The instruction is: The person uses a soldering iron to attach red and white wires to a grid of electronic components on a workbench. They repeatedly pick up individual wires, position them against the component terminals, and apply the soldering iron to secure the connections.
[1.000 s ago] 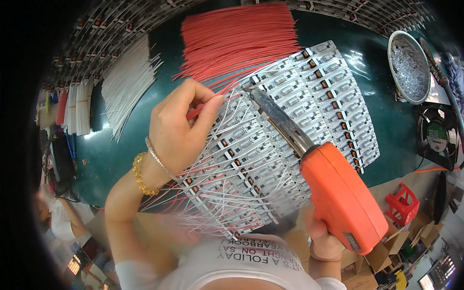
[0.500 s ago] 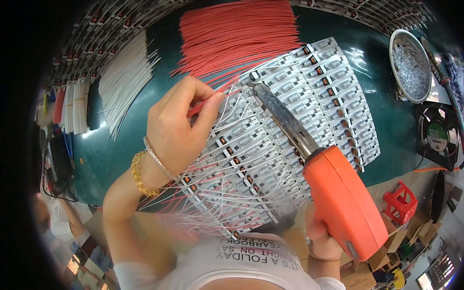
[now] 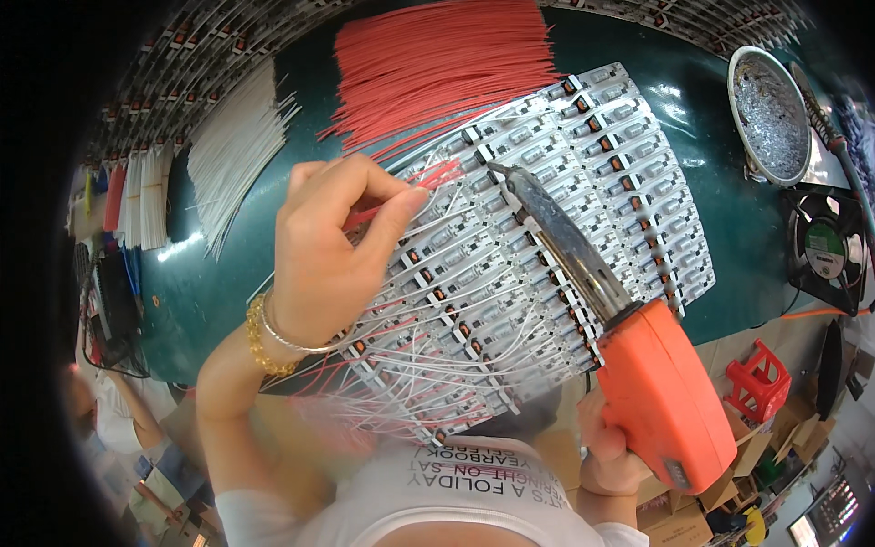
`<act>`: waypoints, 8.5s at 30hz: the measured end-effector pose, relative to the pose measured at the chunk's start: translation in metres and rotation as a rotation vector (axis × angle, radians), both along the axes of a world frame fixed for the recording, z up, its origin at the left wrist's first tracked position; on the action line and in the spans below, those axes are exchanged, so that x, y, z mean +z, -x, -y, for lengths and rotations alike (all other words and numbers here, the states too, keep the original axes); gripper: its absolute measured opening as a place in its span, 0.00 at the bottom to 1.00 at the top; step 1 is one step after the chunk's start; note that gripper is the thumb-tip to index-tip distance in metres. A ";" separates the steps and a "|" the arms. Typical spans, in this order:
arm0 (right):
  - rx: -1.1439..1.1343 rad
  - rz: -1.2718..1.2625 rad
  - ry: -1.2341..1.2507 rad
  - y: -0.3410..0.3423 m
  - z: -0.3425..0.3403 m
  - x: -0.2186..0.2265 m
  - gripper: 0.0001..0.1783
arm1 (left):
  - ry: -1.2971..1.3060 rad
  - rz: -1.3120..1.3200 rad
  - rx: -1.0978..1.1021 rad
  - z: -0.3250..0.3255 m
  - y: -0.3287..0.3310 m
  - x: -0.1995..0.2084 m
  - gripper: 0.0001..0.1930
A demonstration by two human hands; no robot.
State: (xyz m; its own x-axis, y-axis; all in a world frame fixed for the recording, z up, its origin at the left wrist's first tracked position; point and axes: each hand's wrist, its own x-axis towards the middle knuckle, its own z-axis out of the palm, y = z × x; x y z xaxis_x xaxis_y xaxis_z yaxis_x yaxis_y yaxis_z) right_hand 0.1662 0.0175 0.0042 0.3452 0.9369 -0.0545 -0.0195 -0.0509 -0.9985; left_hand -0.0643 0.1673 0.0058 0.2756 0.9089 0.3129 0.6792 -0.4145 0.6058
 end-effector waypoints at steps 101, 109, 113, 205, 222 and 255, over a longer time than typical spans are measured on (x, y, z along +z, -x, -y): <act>-0.013 0.032 -0.044 -0.021 0.026 -0.013 0.40 | -0.116 -0.081 -0.058 0.008 -0.007 -0.008 0.07; -0.158 0.374 -0.423 -0.068 -0.017 0.025 0.34 | -0.143 -0.059 -0.068 0.005 -0.015 -0.009 0.08; -0.522 0.635 -0.043 -0.095 -0.068 0.021 0.24 | -0.197 0.003 -0.054 0.005 -0.010 -0.003 0.05; 0.110 0.111 0.205 -0.028 0.066 -0.007 0.39 | -0.076 -0.077 -0.241 0.020 -0.019 -0.005 0.06; 0.112 0.223 0.215 -0.031 0.077 -0.010 0.35 | -0.099 -0.070 -0.260 0.020 -0.021 -0.007 0.06; 0.028 0.292 0.199 -0.033 0.087 -0.009 0.35 | -0.107 -0.047 -0.198 0.036 -0.044 -0.008 0.07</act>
